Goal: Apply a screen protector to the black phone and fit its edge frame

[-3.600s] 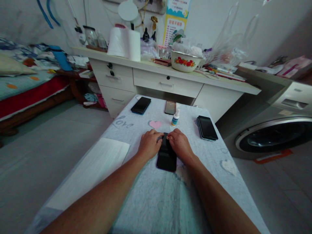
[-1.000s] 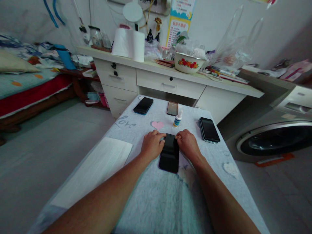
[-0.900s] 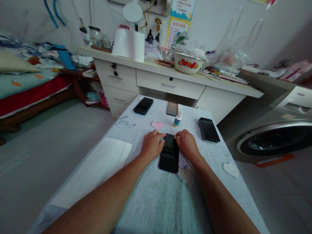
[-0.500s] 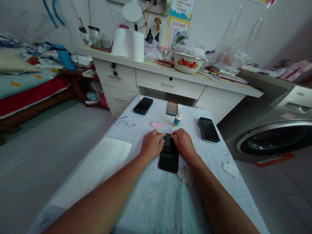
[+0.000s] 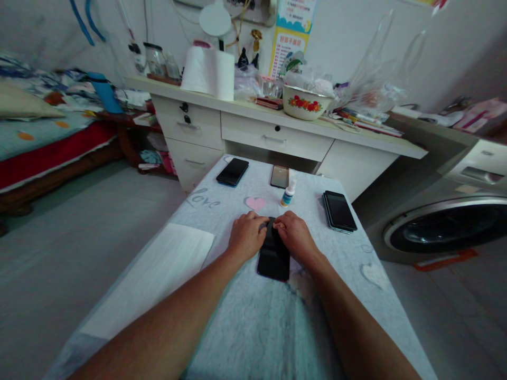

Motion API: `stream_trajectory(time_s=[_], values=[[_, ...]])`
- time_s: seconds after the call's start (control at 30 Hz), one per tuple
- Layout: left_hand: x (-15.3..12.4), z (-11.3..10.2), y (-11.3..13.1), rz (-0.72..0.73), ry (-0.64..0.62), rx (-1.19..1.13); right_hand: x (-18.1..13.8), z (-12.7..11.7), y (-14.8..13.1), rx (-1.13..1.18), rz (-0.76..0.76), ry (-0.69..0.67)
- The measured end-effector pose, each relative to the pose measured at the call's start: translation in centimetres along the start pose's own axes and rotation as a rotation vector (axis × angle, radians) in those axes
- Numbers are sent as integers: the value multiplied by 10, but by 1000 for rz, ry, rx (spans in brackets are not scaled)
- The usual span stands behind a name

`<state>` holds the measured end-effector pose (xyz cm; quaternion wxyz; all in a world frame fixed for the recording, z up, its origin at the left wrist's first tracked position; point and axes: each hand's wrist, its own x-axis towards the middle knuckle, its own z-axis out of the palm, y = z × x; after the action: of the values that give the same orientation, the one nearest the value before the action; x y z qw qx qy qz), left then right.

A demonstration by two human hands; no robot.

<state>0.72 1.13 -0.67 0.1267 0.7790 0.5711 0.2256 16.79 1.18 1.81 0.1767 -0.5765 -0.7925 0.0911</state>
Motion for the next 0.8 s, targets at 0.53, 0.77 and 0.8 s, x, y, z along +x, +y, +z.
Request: stream_trajectory(time_s=[0.53, 0.77, 0.8], values=[[0, 0, 0, -3, 2, -9, -6, -3, -3, 3, -15, -7], [0, 1, -1, 4, 7, -16, -1, 1, 9, -24, 84, 68], [0, 1, 0, -1, 2, -17, -1, 1, 10, -28, 94, 76]])
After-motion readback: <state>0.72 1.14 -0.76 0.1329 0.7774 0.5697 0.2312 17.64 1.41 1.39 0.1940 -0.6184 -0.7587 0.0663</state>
